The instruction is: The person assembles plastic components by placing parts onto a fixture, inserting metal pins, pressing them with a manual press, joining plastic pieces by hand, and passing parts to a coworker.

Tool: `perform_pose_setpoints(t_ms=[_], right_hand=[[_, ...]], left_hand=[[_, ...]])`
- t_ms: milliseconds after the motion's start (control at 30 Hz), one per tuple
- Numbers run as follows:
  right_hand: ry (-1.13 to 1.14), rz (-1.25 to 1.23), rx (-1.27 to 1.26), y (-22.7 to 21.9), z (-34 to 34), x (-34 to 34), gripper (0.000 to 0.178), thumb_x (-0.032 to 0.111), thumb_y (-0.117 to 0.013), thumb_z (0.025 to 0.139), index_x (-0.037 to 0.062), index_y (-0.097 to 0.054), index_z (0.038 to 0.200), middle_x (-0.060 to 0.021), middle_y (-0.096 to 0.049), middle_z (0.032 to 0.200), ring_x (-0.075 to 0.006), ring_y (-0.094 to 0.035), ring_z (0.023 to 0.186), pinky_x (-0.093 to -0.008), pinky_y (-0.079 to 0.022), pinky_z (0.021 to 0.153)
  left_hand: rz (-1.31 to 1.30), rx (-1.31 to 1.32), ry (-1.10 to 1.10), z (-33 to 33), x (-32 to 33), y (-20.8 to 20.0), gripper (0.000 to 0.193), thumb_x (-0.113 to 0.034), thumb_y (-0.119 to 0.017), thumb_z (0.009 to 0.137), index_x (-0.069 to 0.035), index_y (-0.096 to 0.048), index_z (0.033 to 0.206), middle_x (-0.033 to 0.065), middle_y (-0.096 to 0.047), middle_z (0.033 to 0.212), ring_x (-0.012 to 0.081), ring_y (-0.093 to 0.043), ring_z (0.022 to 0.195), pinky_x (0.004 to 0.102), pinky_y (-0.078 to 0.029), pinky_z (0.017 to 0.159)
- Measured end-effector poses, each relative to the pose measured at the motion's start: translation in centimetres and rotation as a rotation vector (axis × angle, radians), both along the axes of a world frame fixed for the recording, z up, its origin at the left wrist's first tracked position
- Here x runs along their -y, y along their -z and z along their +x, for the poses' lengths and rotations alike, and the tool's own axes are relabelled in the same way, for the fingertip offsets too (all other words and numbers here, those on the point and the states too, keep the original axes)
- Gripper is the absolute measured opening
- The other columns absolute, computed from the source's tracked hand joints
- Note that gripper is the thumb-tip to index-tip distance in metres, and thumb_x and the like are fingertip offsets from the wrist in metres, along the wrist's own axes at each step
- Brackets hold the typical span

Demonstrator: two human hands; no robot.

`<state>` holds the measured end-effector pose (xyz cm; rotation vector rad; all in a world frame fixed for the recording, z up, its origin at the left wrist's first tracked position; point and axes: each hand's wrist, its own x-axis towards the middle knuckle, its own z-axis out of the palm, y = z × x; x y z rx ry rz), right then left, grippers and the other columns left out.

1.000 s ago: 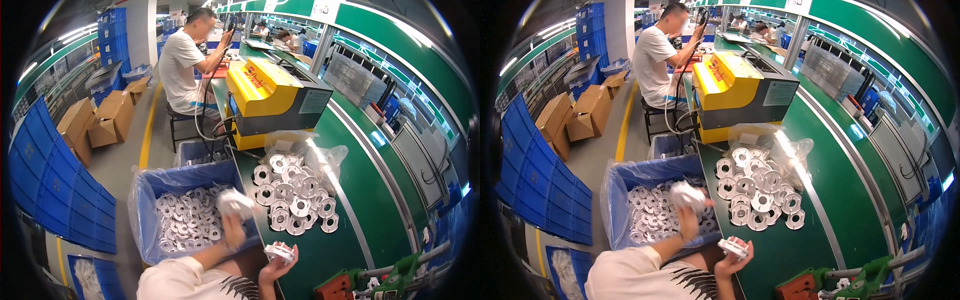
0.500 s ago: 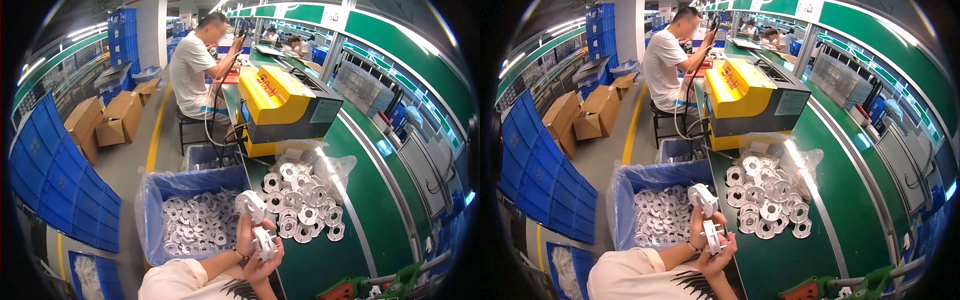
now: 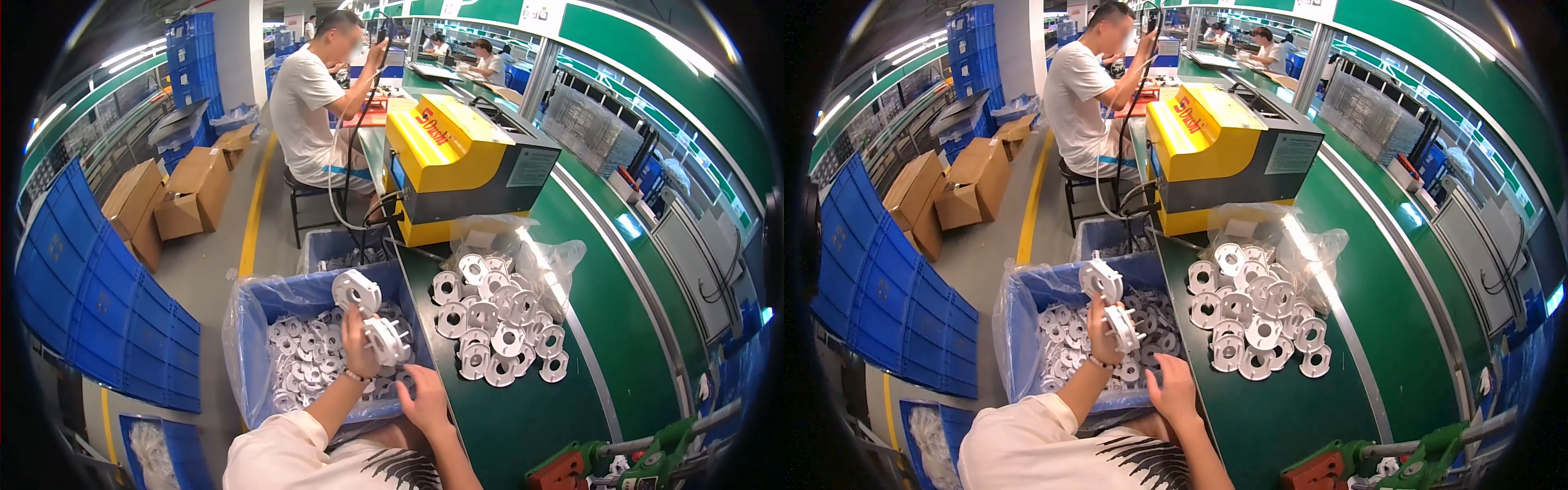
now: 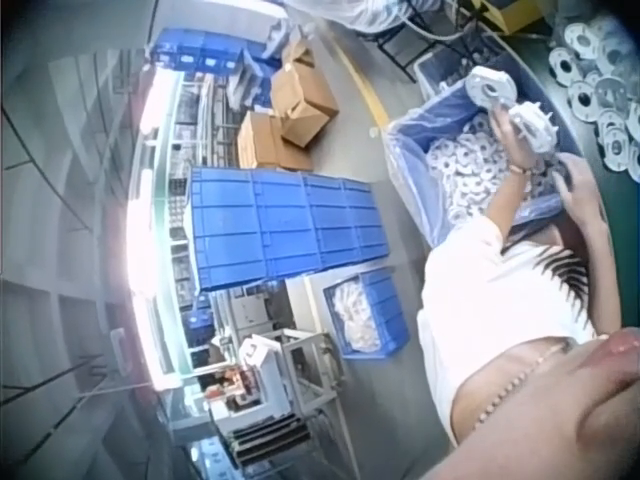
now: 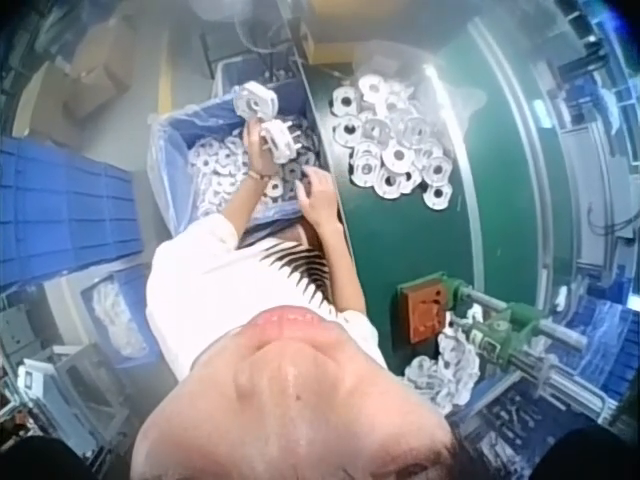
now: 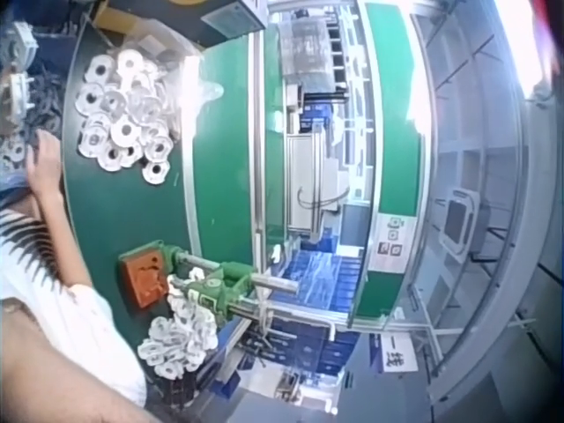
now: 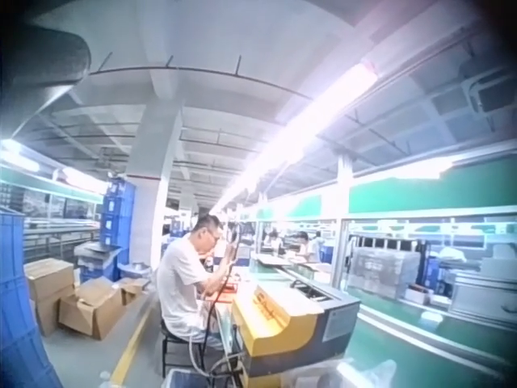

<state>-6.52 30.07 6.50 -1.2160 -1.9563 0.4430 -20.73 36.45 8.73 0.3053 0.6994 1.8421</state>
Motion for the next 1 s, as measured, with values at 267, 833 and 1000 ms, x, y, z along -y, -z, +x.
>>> perform_pose_setpoints(t_ms=[267,833,1000], right_hand=[[-0.171,-0.398,0.493,3.1,0.1,-2.2,0.045,0.023,-0.066,0.073,0.0000,-0.051,0.109,-0.0176,-0.056,0.108,-0.0331,-0.051,0.103,-0.0380,-0.042,0.088],[-0.296,-0.349,0.256,4.0,0.6,-3.7,0.037,0.021,-0.065,0.074,-0.0043,-0.054,0.099,-0.0228,-0.059,0.094,-0.0374,-0.055,0.089,-0.0424,-0.044,0.079],[-0.278,-0.304,0.203,4.8,1.0,-4.3,0.030,0.017,-0.062,0.075,-0.0041,-0.056,0.096,-0.0224,-0.059,0.088,-0.0377,-0.056,0.085,-0.0426,-0.045,0.078]], left_hand=[[-0.001,0.060,-0.094,-1.9,-1.7,0.5,0.028,-0.039,-0.042,0.092,-0.011,-0.048,0.089,0.0012,-0.049,0.062,0.0114,-0.046,0.045,0.0264,-0.037,0.039],[0.199,-0.274,-0.447,-9.3,-18.4,-3.6,0.031,-0.033,-0.050,0.089,-0.004,-0.055,0.097,0.0015,-0.056,0.080,0.0112,-0.052,0.063,0.0234,-0.042,0.058],[-0.085,-0.643,-0.685,-14.3,-30.0,-6.3,0.043,-0.038,-0.052,0.085,0.004,-0.058,0.085,0.0107,-0.060,0.076,0.0189,-0.058,0.071,0.0317,-0.046,0.067]])
